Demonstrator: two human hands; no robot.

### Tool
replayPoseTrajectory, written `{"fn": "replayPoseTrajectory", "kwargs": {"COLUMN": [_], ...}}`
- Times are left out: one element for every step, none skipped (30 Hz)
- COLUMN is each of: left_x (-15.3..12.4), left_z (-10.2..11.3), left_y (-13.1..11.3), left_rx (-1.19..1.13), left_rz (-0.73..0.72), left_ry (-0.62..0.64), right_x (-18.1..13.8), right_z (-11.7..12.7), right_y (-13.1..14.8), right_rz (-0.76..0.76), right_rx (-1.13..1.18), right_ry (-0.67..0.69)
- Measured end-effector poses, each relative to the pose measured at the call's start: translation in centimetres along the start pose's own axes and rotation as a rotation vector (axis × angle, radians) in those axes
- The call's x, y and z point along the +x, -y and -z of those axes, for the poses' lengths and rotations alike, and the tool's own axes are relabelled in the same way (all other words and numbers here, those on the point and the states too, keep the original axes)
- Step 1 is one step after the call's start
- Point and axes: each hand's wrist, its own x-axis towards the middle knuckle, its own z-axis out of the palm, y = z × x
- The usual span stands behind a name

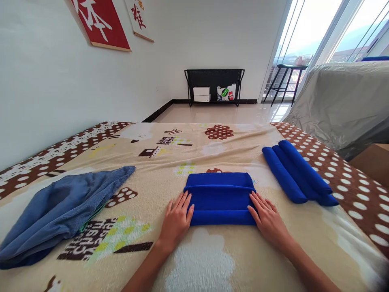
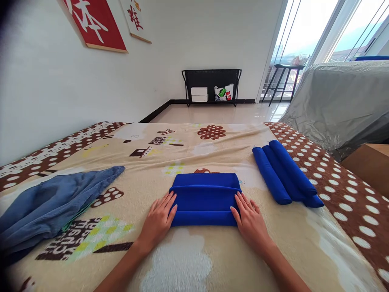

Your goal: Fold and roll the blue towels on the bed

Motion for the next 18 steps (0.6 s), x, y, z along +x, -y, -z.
{"fn": "replayPoseTrajectory", "kwargs": {"left_x": [-0.4, -0.9, -1.5, -2.1, -2.8, -3.5, -4.1, -4.7, -5.1, -5.4, -5.5, -5.4, -5.2, -5.0, -4.6, -4.2, -3.7, -3.2], "left_z": [0.3, 0.7, 1.1, 1.6, 2.1, 2.5, 2.8, 2.9, 2.9, 2.8, 2.5, 2.2, 1.8, 1.5, 1.3, 1.1, 1.0, 1.0], "left_y": [0.3, 0.4, 0.4, 0.2, 0.0, -0.2, -0.3, -0.5, -0.6, -0.7, -0.7, -0.7, -0.7, -0.7, -0.7, -0.8, -0.9, -1.0], "left_rx": [0.010, 0.020, 0.030, 0.038, 0.044, 0.046, 0.046, 0.043, 0.041, 0.039, 0.033, 0.027, 0.023, 0.024, 0.030, 0.040, 0.051, 0.062], "left_rz": [-0.002, -0.021, -0.057, -0.109, -0.170, -0.232, -0.284, -0.318, -0.333, -0.334, -0.323, -0.302, -0.277, -0.249, -0.223, -0.204, -0.188, -0.175], "left_ry": [-0.018, -0.052, -0.098, -0.149, -0.194, -0.222, -0.223, -0.199, -0.169, -0.141, -0.123, -0.111, -0.102, -0.090, -0.076, -0.060, -0.045, -0.031], "right_x": [-0.3, -0.6, -1.1, -1.6, -2.2, -2.9, -3.5, -4.1, -4.5, -4.8, -4.9, -4.9, -4.6, -4.3, -3.8, -3.3, -2.7, -2.1], "right_z": [0.2, 0.5, 0.8, 1.2, 1.5, 1.8, 2.0, 2.1, 2.1, 1.9, 1.8, 1.5, 1.3, 1.0, 0.8, 0.6, 0.5, 0.5], "right_y": [-0.3, -0.4, -0.5, -0.5, -0.5, -0.5, -0.6, -0.6, -0.5, -0.4, -0.3, -0.1, 0.1, 0.2, 0.4, 0.5, 0.5, 0.6], "right_rz": [-0.001, 0.007, 0.032, 0.076, 0.132, 0.191, 0.244, 0.278, 0.295, 0.296, 0.286, 0.266, 0.239, 0.212, 0.189, 0.172, 0.161, 0.155], "right_rx": [-0.002, -0.004, -0.001, 0.006, 0.016, 0.026, 0.033, 0.033, 0.029, 0.023, 0.021, 0.029, 0.045, 0.065, 0.083, 0.097, 0.105, 0.107], "right_ry": [-0.014, -0.039, -0.069, -0.099, -0.125, -0.141, -0.140, -0.128, -0.117, -0.109, -0.109, -0.117, -0.131, -0.146, -0.156, -0.162, -0.162, -0.156]}}
